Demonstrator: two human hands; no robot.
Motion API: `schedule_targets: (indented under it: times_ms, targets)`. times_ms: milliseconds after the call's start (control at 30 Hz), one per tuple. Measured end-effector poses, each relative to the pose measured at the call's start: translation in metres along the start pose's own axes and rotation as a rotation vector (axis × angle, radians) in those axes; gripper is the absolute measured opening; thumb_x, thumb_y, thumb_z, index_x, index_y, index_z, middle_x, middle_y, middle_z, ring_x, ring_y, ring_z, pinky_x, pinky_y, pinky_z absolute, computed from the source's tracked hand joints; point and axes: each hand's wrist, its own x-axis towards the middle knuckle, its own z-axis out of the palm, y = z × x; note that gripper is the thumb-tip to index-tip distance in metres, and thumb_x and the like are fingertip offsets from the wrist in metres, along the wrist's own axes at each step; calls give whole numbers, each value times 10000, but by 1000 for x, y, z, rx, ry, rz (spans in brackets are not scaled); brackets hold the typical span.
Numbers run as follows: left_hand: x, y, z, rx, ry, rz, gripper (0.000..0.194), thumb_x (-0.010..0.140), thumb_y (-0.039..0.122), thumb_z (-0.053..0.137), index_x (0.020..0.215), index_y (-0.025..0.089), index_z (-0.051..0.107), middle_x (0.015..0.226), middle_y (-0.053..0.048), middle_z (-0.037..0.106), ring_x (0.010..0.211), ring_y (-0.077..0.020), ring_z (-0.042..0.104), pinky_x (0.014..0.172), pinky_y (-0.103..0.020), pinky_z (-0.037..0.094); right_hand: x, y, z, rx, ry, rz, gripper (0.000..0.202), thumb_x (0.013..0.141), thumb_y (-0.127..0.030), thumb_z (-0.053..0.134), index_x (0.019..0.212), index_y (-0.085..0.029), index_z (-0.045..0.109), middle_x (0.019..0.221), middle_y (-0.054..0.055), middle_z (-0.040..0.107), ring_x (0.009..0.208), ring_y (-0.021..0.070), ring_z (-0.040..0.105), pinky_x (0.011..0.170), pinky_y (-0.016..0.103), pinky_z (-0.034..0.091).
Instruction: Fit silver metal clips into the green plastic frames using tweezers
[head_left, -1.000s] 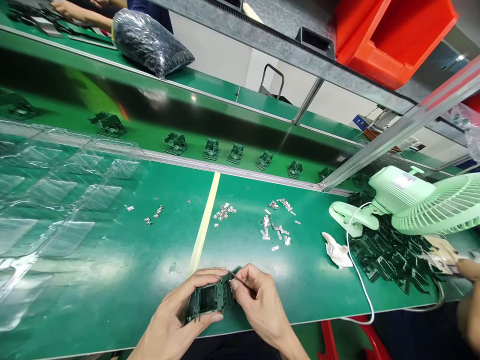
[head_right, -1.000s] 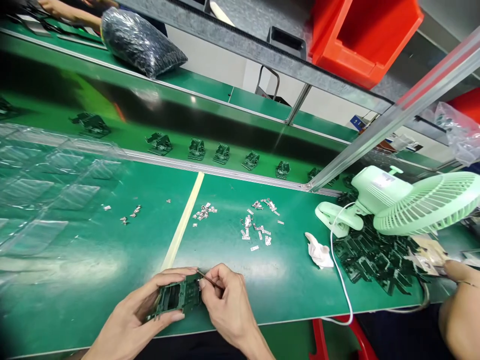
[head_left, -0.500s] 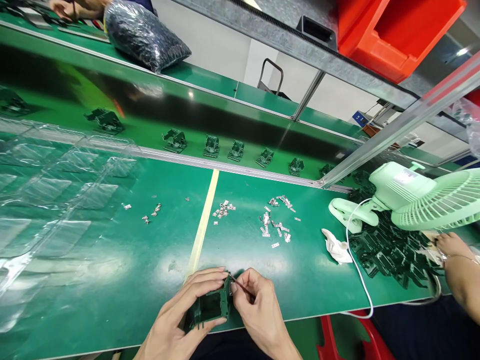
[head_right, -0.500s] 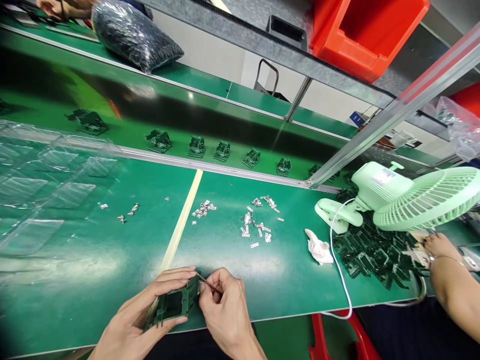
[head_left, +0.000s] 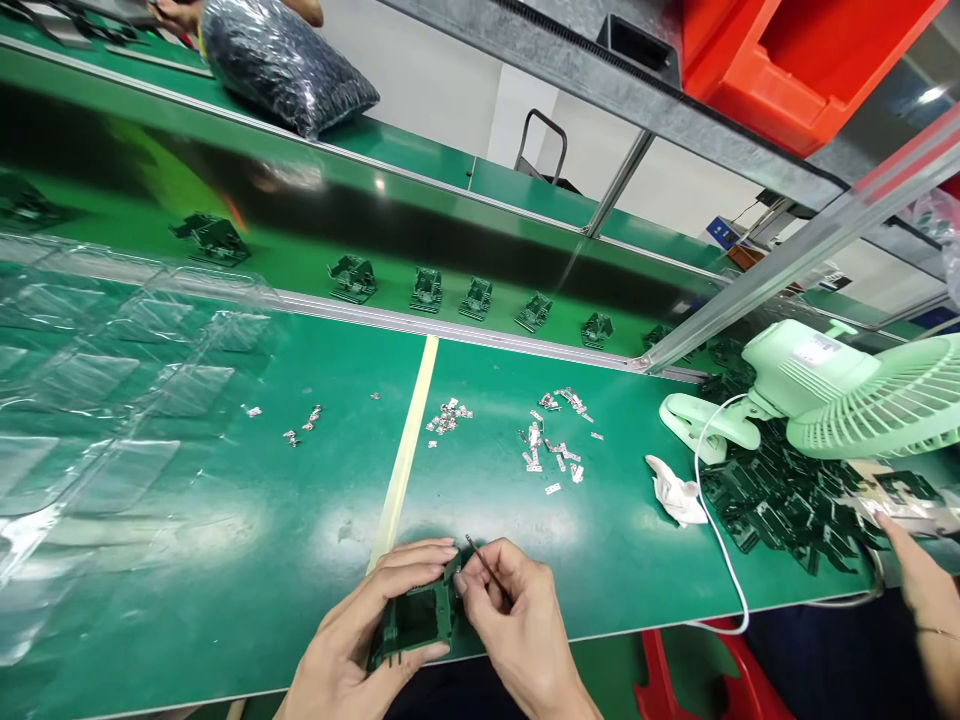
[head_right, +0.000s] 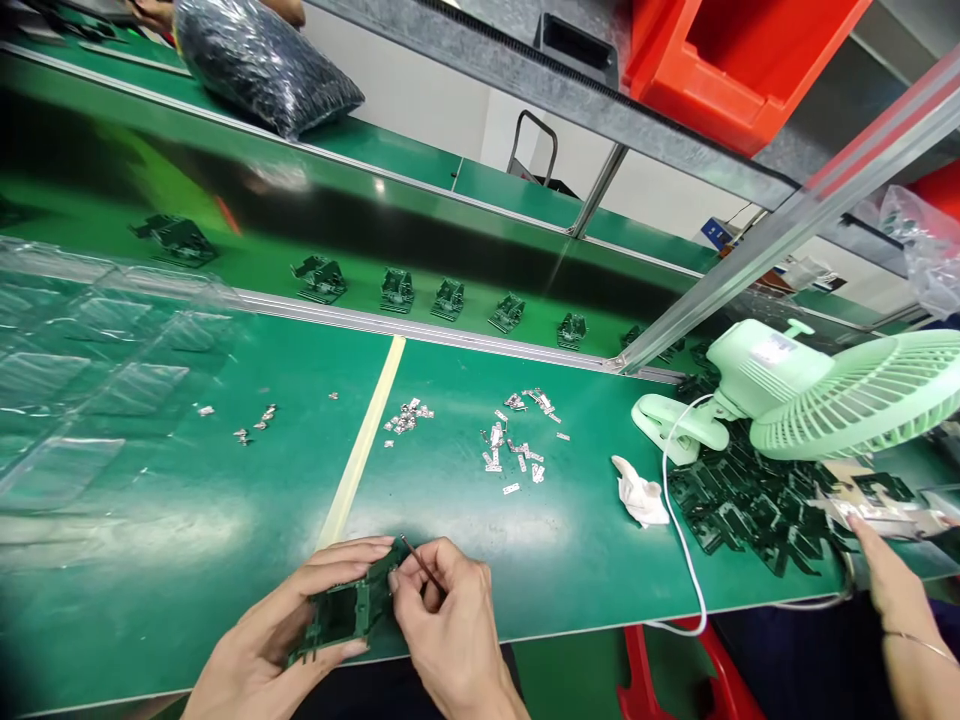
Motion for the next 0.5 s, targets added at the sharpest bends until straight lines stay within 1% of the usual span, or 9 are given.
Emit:
schedule_targets:
  times_ms: [100, 167, 233, 333, 400, 500]
  targets:
    - [0, 4, 0, -134, 52, -125, 334, 863, 213, 804, 1181, 270, 719, 1295, -104, 756, 1234, -310, 720, 987, -353, 634, -7, -2, -8, -57, -27, -108, 275, 1063, -411, 513, 964, -204, 665, 771, 1, 607, 667, 145, 504, 624, 278, 390]
    - [0, 5, 0, -221, 80, -181, 294, 873, 253, 801, 1154, 263, 712, 1284, -105, 759, 1215, -314, 729, 961, -355, 644, -11, -2, -12, -120, -9, -221, 314, 1104, -390, 413, 1071, -214, 671, 847, 35, 637, 741, 175, 572, 687, 302, 435]
    - [-1, 4, 1, -298, 84, -219, 278, 884, 294, 796, 1143, 264, 700, 1278, -104, 759, 1204, -315, 733, 951, -358, 645, -14, 3, -12, -197, -1, -314, 333, 1115, -344, 368, 1046, -218, 668, 845, 47, 634, 742, 186, 592, 690, 314, 445]
    - [-3, 0, 3, -408, 79, -292, 300, 893, 346, 785, 1159, 261, 675, 1309, -116, 735, 1214, -332, 719, 951, -371, 636, -16, 18, -3, -284, -46, -394, 349, 1113, -287, 348, 1013, -218, 676, 741, 30, 612, 628, 176, 573, 613, 314, 428]
    - [-5, -2, 4, -469, 86, -331, 311, 898, 379, 773, 1162, 258, 661, 1313, -123, 723, 1215, -340, 708, 951, -379, 625, -17, 28, 6, -337, -19, -439, 365, 1109, -255, 324, 1089, -210, 686, 734, 36, 635, 573, 173, 564, 584, 320, 425]
    - [-5, -2, 4, -508, 86, -359, 348, 885, 455, 774, 1144, 252, 661, 1281, -126, 727, 1191, -343, 703, 934, -381, 614, -18, 38, 15, -408, 54, -477, 397, 1098, -225, 301, 1208, -200, 681, 789, 65, 686, 575, 185, 590, 597, 334, 459]
